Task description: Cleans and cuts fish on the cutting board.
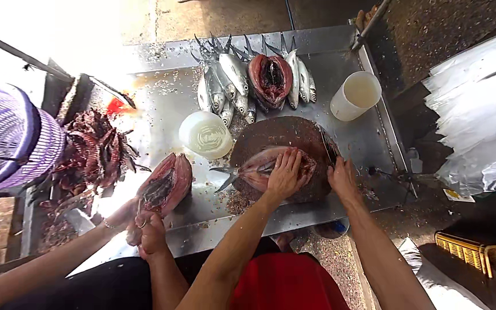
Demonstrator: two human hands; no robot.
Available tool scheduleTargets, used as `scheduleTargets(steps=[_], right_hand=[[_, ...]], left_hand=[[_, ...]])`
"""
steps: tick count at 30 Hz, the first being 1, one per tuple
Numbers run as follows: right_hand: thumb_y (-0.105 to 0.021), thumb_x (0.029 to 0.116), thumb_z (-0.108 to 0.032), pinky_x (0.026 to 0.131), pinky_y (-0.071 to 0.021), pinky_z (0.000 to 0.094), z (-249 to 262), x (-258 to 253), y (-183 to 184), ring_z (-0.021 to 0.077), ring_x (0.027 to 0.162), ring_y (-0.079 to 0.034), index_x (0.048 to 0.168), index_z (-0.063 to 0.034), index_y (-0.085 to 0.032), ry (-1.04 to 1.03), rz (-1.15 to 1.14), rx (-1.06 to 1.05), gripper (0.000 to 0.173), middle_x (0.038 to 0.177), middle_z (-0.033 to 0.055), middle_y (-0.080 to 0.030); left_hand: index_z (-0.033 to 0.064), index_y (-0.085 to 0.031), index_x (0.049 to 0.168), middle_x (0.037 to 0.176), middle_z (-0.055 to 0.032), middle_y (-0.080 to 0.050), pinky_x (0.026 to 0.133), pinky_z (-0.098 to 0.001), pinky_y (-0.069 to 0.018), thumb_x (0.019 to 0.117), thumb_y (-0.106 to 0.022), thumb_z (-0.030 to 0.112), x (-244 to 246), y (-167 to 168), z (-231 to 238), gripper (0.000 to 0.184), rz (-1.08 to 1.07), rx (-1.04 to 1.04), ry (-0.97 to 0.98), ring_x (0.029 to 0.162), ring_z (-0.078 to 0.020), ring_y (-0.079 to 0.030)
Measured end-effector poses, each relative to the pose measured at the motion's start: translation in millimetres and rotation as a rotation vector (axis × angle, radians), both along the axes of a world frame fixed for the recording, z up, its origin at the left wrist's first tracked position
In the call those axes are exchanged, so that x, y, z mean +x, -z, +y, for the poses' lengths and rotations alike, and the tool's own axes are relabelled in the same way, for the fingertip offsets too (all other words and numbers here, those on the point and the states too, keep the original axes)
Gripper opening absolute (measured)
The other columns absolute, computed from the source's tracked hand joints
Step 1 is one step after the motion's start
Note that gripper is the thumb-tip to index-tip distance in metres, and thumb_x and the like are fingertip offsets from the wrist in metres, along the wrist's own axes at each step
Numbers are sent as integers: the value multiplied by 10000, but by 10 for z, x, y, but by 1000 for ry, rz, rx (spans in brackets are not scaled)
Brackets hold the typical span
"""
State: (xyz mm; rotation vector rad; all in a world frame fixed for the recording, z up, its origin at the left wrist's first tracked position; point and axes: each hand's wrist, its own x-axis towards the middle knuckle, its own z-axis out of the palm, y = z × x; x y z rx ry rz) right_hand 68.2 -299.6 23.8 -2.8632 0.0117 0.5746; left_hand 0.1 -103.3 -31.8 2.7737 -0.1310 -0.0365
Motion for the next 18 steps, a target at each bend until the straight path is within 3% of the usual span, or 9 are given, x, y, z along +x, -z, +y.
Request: scheduleTargets(steps=[4, 6, 7, 9, 11, 13, 15, 16, 18], right_hand=[[-430, 1074, -260, 1038, -495, 553, -193, -125, 1, 437, 1228, -606, 1430, 51, -497, 115, 2, 142, 478, 1339, 314, -576], [-429, 1079, -266, 1017, -503, 535, -318, -156, -81, 379, 1174, -637, 1431, 37, -485, 235, 28, 306, 468, 1268, 267, -630], [-431, 1077, -271, 912, -542, 515, -391, -217, -107, 337, 1023, -674, 1401, 25, -506, 298, 17, 413, 445, 1149, 234, -662], [-446, 1093, -294, 628, -590, 419, -505, -356, -184, 224, 664, -636, 1343, 35, -502, 382, -31, 726, 418, 895, 141, -618], [-455, 1078, -224, 560, -598, 356, -599, -486, -288, 162, 590, -626, 1304, 57, -461, 369, -57, 1028, 361, 833, 76, -605], [-417, 1044, -151, 608, -619, 350, -680, -536, -352, 168, 654, -675, 1294, 56, -458, 357, 20, 1175, 327, 889, 76, -665], [-426, 1005, -148, 588, -603, 341, -743, -612, -356, 152, 608, -651, 1237, 42, -505, 357, 68, 1102, 310, 808, 49, -644], [-437, 1026, -171, 553, -585, 335, -753, -645, -370, 146, 562, -621, 1199, 32, -525, 365, 85, 1035, 281, 743, 36, -614], [-473, 1085, -234, 500, -563, 339, -780, -784, -401, 155, 501, -585, 1163, 19, -554, 423, 148, 904, 277, 671, 44, -576]], left_hand=[[72, -218, 1636, 1720, -124, -148, 1280, -529, -103, 1017, -286, 630, -291, 59, 200, 836, 97, 102, -111, 1599, -301, -85], [81, -221, 1637, 1722, -109, -150, 1278, -538, -112, 1011, -291, 635, -430, 69, 432, 839, 78, 115, -178, 1600, -287, -85], [74, -226, 1634, 1721, -113, -156, 1276, -551, -112, 1008, -291, 635, -539, 94, 545, 843, 62, 115, -232, 1599, -289, -93], [31, -229, 1624, 1711, -157, -168, 1262, -599, -99, 1015, -243, 638, -678, 122, 737, 860, 23, 140, -345, 1593, -331, -109], [1, -236, 1613, 1693, -210, -193, 1251, -630, -71, 1032, -227, 616, -650, 37, 793, 847, 31, 119, -450, 1582, -393, -116], [-6, -327, 1576, 1621, -276, -322, 1238, -642, -127, 1027, -374, 533, -397, -107, 761, 772, 8, 15, -464, 1534, -469, -222], [93, -487, 1504, 1440, -238, -531, 1170, -624, -302, 996, -526, 464, -85, -144, 656, 631, -34, -64, -334, 1375, -443, -459], [152, -542, 1471, 1386, -200, -576, 1127, -615, -356, 986, -552, 471, 84, -131, 595, 581, -37, -76, -257, 1313, -416, -512], [200, -642, 1360, 1288, -160, -620, 1069, -621, -377, 978, -579, 489, 286, -85, 415, 483, -34, -69, -162, 1234, -393, -544]])
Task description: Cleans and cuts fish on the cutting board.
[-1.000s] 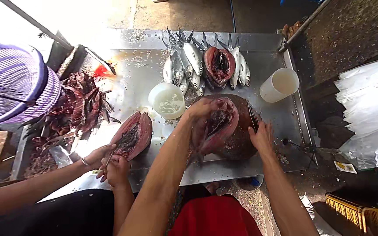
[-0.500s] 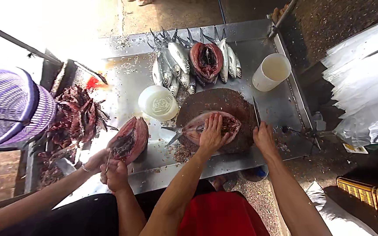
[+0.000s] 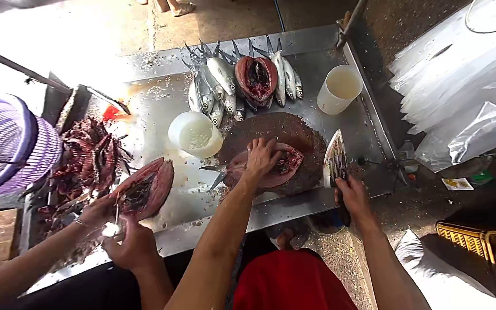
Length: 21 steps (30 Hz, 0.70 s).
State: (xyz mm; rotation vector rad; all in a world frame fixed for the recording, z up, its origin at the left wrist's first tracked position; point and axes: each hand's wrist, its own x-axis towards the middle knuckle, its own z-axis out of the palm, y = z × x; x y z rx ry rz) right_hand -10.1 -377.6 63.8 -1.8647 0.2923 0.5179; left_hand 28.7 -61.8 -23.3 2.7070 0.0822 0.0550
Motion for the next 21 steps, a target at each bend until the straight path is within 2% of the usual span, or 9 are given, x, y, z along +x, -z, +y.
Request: scheduleTargets(steps=[2, 4, 6, 8, 10, 12, 14, 16, 21], right_hand=[[-490, 1092, -253, 497, -564, 351, -73, -218, 11, 167, 494, -587, 1202, 19, -556, 1, 87, -84, 300, 672, 59, -583], [-499, 1092, -253, 504, -564, 355, -114, -429, 32, 173, 498, -587, 1195, 21, -553, 34, 147, -103, 298, 686, 71, -588], [-505, 1090, -246, 497, -564, 341, -138, -624, 48, 164, 494, -588, 1163, 12, -553, 65, 193, -101, 272, 687, 66, -588], [-510, 1089, -257, 500, -565, 342, -123, -734, 81, 166, 501, -589, 1186, 12, -553, 68, 223, -113, 289, 704, 70, -587], [-512, 1086, -288, 497, -567, 360, -80, -783, 115, 180, 500, -593, 1175, 8, -556, 53, 238, -136, 313, 717, 83, -592], [-511, 1085, -314, 506, -573, 373, -14, -777, 131, 189, 504, -600, 1167, 3, -558, 26, 242, -157, 331, 723, 85, -597], [-512, 1081, -338, 504, -580, 370, 76, -757, 125, 183, 499, -607, 1159, -17, -557, -12, 255, -188, 333, 726, 78, -601], [-511, 1077, -359, 528, -587, 373, 174, -734, 100, 183, 523, -621, 1186, -31, -549, -51, 280, -233, 347, 767, 88, -611], [-507, 1066, -402, 589, -589, 416, 371, -815, -2, 218, 587, -645, 1224, -29, -560, -97, 279, -360, 409, 872, 131, -636]], left_hand=[[214, -675, 1314, 1231, -148, -636, 1054, -622, -366, 981, -588, 454, -15, 44, -228, 419, -3, 33, 96, 1189, -383, -554], [255, -619, 1412, 1259, -151, -639, 1064, -621, -374, 1006, -549, 437, -52, 50, -396, 451, 26, 98, 255, 1200, -382, -569], [264, -573, 1463, 1303, -154, -624, 1076, -606, -380, 1028, -504, 420, -134, 70, -517, 466, 37, 127, 352, 1226, -378, -566], [236, -562, 1473, 1438, -157, -559, 1130, -599, -343, 1046, -470, 392, -226, 56, -556, 464, 6, 96, 337, 1355, -383, -489], [189, -489, 1529, 1587, -131, -443, 1212, -599, -254, 1052, -401, 391, -394, -28, -584, 525, 19, 52, 335, 1515, -360, -324], [159, -360, 1600, 1669, -93, -324, 1245, -594, -177, 1057, -334, 435, -554, -46, -624, 611, 69, 72, 386, 1571, -330, -206], [159, -280, 1633, 1714, -59, -212, 1262, -580, -120, 1063, -288, 462, -698, 75, -654, 646, 93, 127, 399, 1592, -313, -125], [178, -243, 1645, 1729, -27, -153, 1267, -573, -93, 1066, -257, 451, -729, 145, -676, 640, 98, 184, 385, 1599, -297, -80], [216, -246, 1645, 1727, 3, -164, 1261, -583, -83, 1067, -234, 354, -686, 144, -691, 594, 97, 205, 371, 1600, -282, -78]])
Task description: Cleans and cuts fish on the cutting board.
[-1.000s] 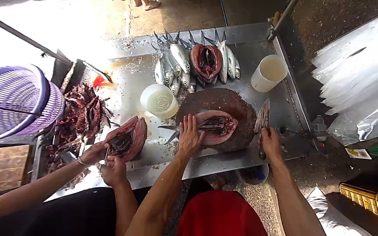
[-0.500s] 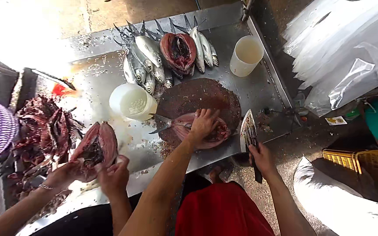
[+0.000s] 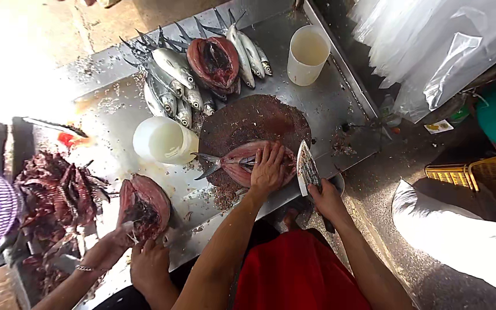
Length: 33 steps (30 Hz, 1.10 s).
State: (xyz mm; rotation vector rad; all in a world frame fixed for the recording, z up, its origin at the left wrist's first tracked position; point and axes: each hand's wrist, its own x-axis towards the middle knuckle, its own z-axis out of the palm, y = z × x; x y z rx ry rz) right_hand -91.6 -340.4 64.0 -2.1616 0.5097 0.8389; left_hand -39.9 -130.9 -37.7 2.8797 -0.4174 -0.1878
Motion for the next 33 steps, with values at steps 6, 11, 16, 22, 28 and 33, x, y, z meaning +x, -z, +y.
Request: scheduleTargets(steps=[6, 11, 16, 22, 28, 33], right_hand=[[-489, 1070, -441, 700, -587, 462, 298, -95, -89, 266, 714, -682, 1239, -36, -573, -49, 65, -119, 447, 978, 161, -657], [-450, 1080, -455, 906, -546, 556, 427, -66, -78, 364, 1057, -690, 1303, -19, -561, -108, 116, -248, 502, 1154, 218, -675], [-454, 1080, -468, 722, -575, 478, 365, 90, -13, 287, 768, -685, 1196, -18, -586, -121, 144, -195, 483, 989, 174, -655], [-482, 1080, -463, 497, -526, 341, 284, 395, 165, 161, 474, -546, 1078, -19, -579, -3, 129, -9, 455, 720, 78, -562], [-483, 1084, -452, 470, -525, 328, 106, 582, 253, 158, 463, -538, 1136, -23, -574, -22, 135, 106, 442, 710, 69, -545], [-469, 1079, -479, 578, -556, 408, 11, 280, 9, 218, 568, -605, 1144, -27, -586, -201, 193, -11, 471, 833, 126, -607]], left_hand=[[207, -265, 1640, 1723, 0, -180, 1263, -567, -84, 1067, -231, 336, 19, 6, 25, 589, 20, -56, 12, 1600, -280, -87], [174, -273, 1636, 1721, -27, -191, 1268, -553, -77, 1062, -238, 318, 44, -20, 72, 593, 43, -86, 41, 1599, -278, -92], [107, -244, 1636, 1721, -72, -177, 1274, -524, -94, 1056, -255, 310, 83, -16, 95, 615, 49, -88, 51, 1597, -289, -102], [94, -303, 1617, 1708, -81, -224, 1276, -529, -79, 1056, -252, 311, 144, -18, 64, 603, 65, -70, 28, 1592, -307, -127], [93, -295, 1620, 1711, -85, -212, 1279, -526, -78, 1057, -252, 317, 116, 29, 45, 607, 29, -38, 33, 1594, -306, -116], [90, -296, 1619, 1713, -75, -207, 1280, -520, -79, 1063, -238, 324, 131, 20, 45, 606, 27, -21, 41, 1595, -303, -112]])
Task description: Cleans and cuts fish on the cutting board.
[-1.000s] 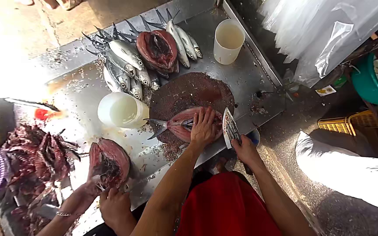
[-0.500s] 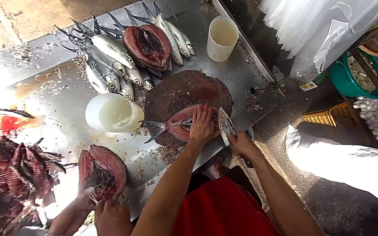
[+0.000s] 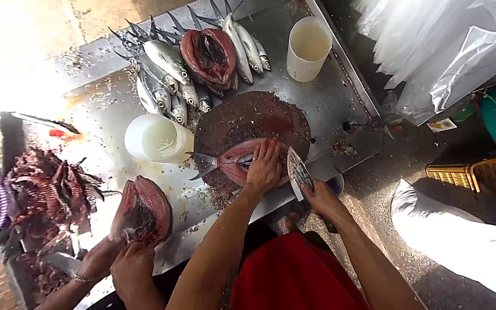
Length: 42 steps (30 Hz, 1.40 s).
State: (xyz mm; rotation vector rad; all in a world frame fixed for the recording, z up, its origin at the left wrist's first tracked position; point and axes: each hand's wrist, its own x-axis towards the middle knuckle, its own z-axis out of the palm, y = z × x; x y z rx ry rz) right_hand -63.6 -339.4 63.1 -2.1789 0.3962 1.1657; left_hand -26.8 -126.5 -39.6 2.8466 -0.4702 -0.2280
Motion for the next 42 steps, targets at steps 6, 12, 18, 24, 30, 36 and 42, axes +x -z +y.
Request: scheduleTargets(steps=[6, 12, 18, 24, 30, 36, 42], right_hand=[[-472, 1077, -479, 536, -546, 385, -57, 48, 135, 195, 519, -582, 1072, -35, -585, 7, -12, 46, 458, 769, 101, -588], [-496, 1083, -447, 465, -517, 320, 76, 450, 360, 150, 448, -517, 1170, -10, -562, 113, 19, 238, 450, 670, 60, -515], [-504, 1084, -428, 424, -479, 272, -325, 510, 320, 114, 421, -482, 1160, -68, -557, 95, 101, 322, 372, 637, 11, -483], [-494, 1087, -423, 418, -478, 276, -289, 495, 469, 116, 409, -476, 1146, -74, -560, 65, 101, 386, 360, 622, 15, -485], [-485, 1088, -438, 411, -478, 269, -251, 722, 510, 113, 404, -479, 1116, -83, -554, 41, 136, 401, 363, 602, 5, -474], [-480, 1091, -431, 407, -474, 266, -194, 724, 469, 110, 397, -474, 1087, -77, -543, 15, 138, 406, 360, 599, 5, -475], [-477, 1091, -438, 408, -468, 271, -70, 731, 371, 117, 404, -481, 1085, -77, -545, -11, 139, 389, 367, 600, 13, -485]], left_hand=[[104, -289, 1624, 1716, -62, -202, 1279, -522, -63, 1051, -246, 318, 1, -4, -2, 613, 11, 2, -10, 1596, -304, -102], [89, -306, 1615, 1708, -80, -227, 1274, -537, -84, 1048, -257, 308, -18, -7, -10, 610, -12, -33, -32, 1588, -322, -136], [20, -286, 1606, 1701, -147, -216, 1285, -498, -94, 1038, -241, 287, -6, 6, 121, 629, 3, -151, -14, 1592, -299, -137], [25, -311, 1600, 1696, -133, -241, 1285, -509, -98, 1046, -246, 290, -14, 52, 59, 617, -45, -90, -114, 1590, -292, -149], [19, -319, 1595, 1699, -128, -232, 1282, -511, -108, 1034, -262, 287, 5, 48, 70, 625, -51, -101, -116, 1592, -288, -141], [19, -296, 1603, 1702, -133, -219, 1283, -499, -105, 1019, -254, 297, -5, 30, 80, 648, -33, -107, -114, 1594, -284, -131], [12, -267, 1610, 1702, -149, -207, 1287, -496, -90, 1016, -216, 339, -10, 31, 136, 679, -9, -194, -105, 1596, -282, -117]])
